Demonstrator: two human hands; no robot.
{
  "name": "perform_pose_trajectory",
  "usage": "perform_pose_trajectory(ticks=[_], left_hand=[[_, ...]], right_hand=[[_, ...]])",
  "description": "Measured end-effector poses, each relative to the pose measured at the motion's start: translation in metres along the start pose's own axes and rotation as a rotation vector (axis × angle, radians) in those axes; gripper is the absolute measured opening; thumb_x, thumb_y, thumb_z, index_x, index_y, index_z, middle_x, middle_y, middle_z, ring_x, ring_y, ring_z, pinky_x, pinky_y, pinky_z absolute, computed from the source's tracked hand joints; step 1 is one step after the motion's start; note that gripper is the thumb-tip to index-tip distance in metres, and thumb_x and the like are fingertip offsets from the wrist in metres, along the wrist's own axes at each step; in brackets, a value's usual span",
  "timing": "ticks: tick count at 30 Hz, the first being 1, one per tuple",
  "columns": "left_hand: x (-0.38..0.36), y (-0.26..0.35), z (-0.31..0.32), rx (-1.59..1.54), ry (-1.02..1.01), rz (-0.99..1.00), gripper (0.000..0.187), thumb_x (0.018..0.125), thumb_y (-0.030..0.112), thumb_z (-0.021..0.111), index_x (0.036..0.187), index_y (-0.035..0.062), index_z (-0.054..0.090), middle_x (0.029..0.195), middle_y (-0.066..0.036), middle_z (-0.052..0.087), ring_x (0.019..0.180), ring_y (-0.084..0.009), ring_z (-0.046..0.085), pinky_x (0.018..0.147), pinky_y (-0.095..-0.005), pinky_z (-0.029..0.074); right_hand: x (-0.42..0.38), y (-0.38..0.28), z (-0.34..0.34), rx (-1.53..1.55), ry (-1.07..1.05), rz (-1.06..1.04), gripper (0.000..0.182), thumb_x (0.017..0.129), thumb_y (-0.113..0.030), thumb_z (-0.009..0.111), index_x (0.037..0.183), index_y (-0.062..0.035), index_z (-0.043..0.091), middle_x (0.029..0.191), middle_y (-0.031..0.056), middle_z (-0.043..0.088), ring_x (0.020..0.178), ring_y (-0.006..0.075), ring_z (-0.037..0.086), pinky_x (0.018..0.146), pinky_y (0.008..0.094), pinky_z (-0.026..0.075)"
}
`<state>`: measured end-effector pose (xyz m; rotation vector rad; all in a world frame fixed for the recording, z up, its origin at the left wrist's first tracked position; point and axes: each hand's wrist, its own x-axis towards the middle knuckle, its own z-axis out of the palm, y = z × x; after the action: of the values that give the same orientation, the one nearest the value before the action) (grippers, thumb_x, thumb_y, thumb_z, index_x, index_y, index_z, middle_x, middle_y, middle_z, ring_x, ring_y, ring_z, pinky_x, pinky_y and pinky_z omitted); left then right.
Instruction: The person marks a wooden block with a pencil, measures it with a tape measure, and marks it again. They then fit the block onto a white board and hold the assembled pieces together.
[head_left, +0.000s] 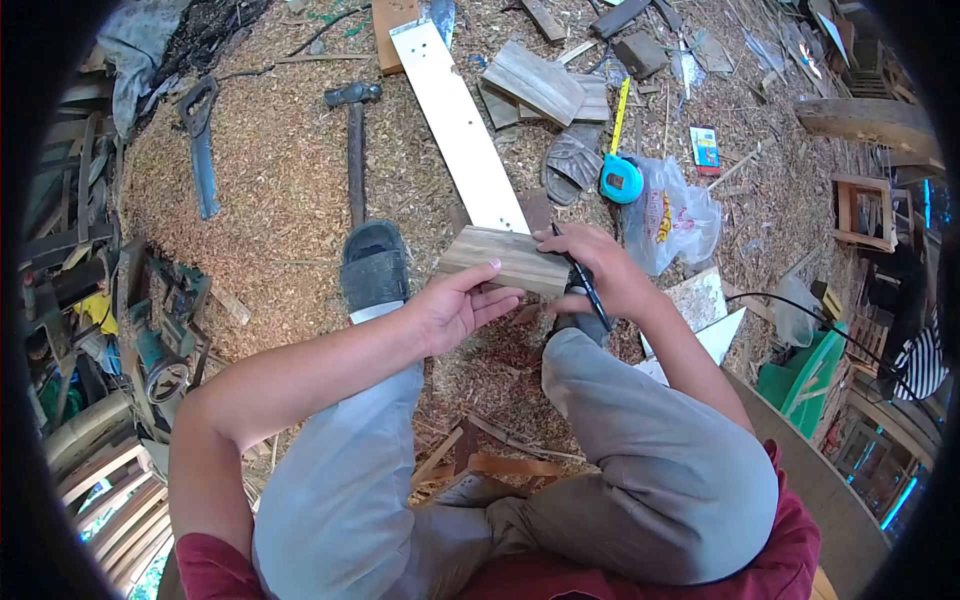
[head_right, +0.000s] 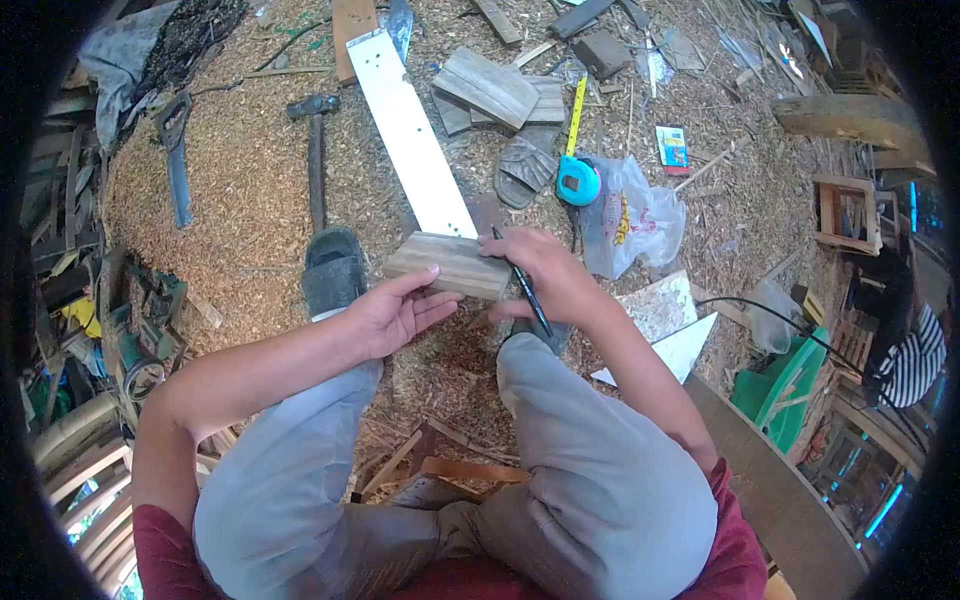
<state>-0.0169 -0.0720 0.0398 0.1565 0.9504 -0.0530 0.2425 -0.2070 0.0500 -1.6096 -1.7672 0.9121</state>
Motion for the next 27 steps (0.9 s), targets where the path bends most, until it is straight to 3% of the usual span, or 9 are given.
perform_pose_trajectory(ticks=[4, 7, 10, 13, 17, 18, 21, 24, 27], left_hand=[[0.004, 0.005, -0.003, 0.040, -0.055, -0.007, 0.041, 0.108, 0.019, 0.073, 0.140, 0.0014, 0.055, 0.128, -0.014, 0.070, 0.116, -0.0293, 0.077, 0.105, -0.0429, 0.066], [0.010, 0.004, -0.014, 0.458, -0.020, 0.060, 0.056, 0.099, 0.022, 0.085, 0.139, 0.0013, 0.052, 0.121, -0.011, 0.067, 0.106, -0.0245, 0.076, 0.098, -0.0375, 0.065], [0.017, -0.001, -0.031, 1.005, 0.150, 0.384, 0.072, 0.089, 0.022, 0.096, 0.138, 0.0018, 0.047, 0.116, -0.009, 0.062, 0.096, -0.0168, 0.069, 0.088, -0.0319, 0.061], [0.018, 0.002, -0.042, 1.200, 0.310, 0.523, 0.076, 0.083, 0.021, 0.100, 0.133, 0.0005, 0.047, 0.113, -0.008, 0.060, 0.093, -0.0129, 0.064, 0.083, -0.0297, 0.058], [0.023, 0.018, -0.042, 1.360, 0.277, 0.918, 0.055, 0.084, 0.014, 0.096, 0.122, 0.0088, 0.056, 0.112, -0.005, 0.059, 0.094, -0.0160, 0.065, 0.079, -0.0306, 0.056], [0.025, 0.022, -0.044, 1.402, 0.205, 0.965, 0.041, 0.085, 0.010, 0.092, 0.113, 0.0096, 0.061, 0.108, -0.006, 0.062, 0.094, -0.0222, 0.067, 0.079, -0.0342, 0.056], [0.028, 0.032, -0.047, 1.589, 0.166, 0.967, 0.032, 0.084, 0.010, 0.090, 0.101, 0.0078, 0.063, 0.104, -0.010, 0.065, 0.098, -0.0309, 0.069, 0.080, -0.0416, 0.056], [0.028, 0.032, -0.044, 1.593, 0.173, 0.922, 0.028, 0.084, 0.008, 0.090, 0.096, 0.0065, 0.065, 0.097, -0.011, 0.066, 0.096, -0.0326, 0.068, 0.081, -0.0417, 0.054], [0.030, 0.034, -0.044, 1.581, 0.167, 0.885, 0.027, 0.083, 0.008, 0.090, 0.094, 0.0064, 0.065, 0.095, -0.011, 0.067, 0.093, -0.0322, 0.069, 0.080, -0.0424, 0.055]], right_hand=[[0.002, 0.024, 0.014, 0.010, 0.078, 0.025, 0.050, 0.080, -0.008, 0.088, 0.129, -0.0126, 0.075, 0.122, 0.0116, 0.078, 0.113, 0.0391, 0.072, 0.102, 0.0482, 0.053], [0.013, 0.040, 0.019, 0.065, 0.097, 0.078, 0.037, 0.088, -0.005, 0.082, 0.124, -0.0088, 0.077, 0.123, 0.0107, 0.080, 0.114, 0.0328, 0.074, 0.102, 0.0442, 0.055], [0.016, 0.051, 0.018, 0.120, 0.062, 0.158, 0.031, 0.088, -0.008, 0.086, 0.119, -0.0086, 0.078, 0.118, 0.0084, 0.080, 0.111, 0.0292, 0.074, 0.100, 0.0416, 0.055], [0.020, 0.061, 0.019, 0.099, 0.053, 0.163, 0.033, 0.087, -0.008, 0.088, 0.118, -0.0109, 0.080, 0.119, 0.0061, 0.081, 0.109, 0.0259, 0.073, 0.100, 0.0393, 0.055], [0.031, 0.063, 0.019, 0.086, 0.053, 0.059, 0.035, 0.084, -0.004, 0.088, 0.117, -0.0139, 0.081, 0.115, 0.0050, 0.080, 0.109, 0.0270, 0.071, 0.100, 0.0383, 0.056], [0.031, 0.063, 0.019, 0.100, 0.047, 0.060, 0.036, 0.084, -0.003, 0.088, 0.117, -0.0147, 0.081, 0.112, 0.0053, 0.079, 0.108, 0.0281, 0.071, 0.100, 0.0386, 0.056], [0.030, 0.062, 0.022, 0.107, 0.060, 0.086, 0.035, 0.084, -0.003, 0.088, 0.116, -0.0147, 0.082, 0.113, 0.0051, 0.079, 0.109, 0.0273, 0.070, 0.100, 0.0385, 0.056], [0.030, 0.062, 0.024, 0.086, 0.064, 0.087, 0.042, 0.078, 0.003, 0.089, 0.117, -0.0140, 0.082, 0.123, 0.0004, 0.082, 0.111, 0.0224, 0.072, 0.101, 0.0345, 0.055], [0.031, 0.060, 0.022, 0.066, 0.056, 0.083, 0.040, 0.081, 0.000, 0.088, 0.118, -0.0139, 0.082, 0.120, 0.0020, 0.081, 0.110, 0.0232, 0.072, 0.101, 0.0351, 0.055]])
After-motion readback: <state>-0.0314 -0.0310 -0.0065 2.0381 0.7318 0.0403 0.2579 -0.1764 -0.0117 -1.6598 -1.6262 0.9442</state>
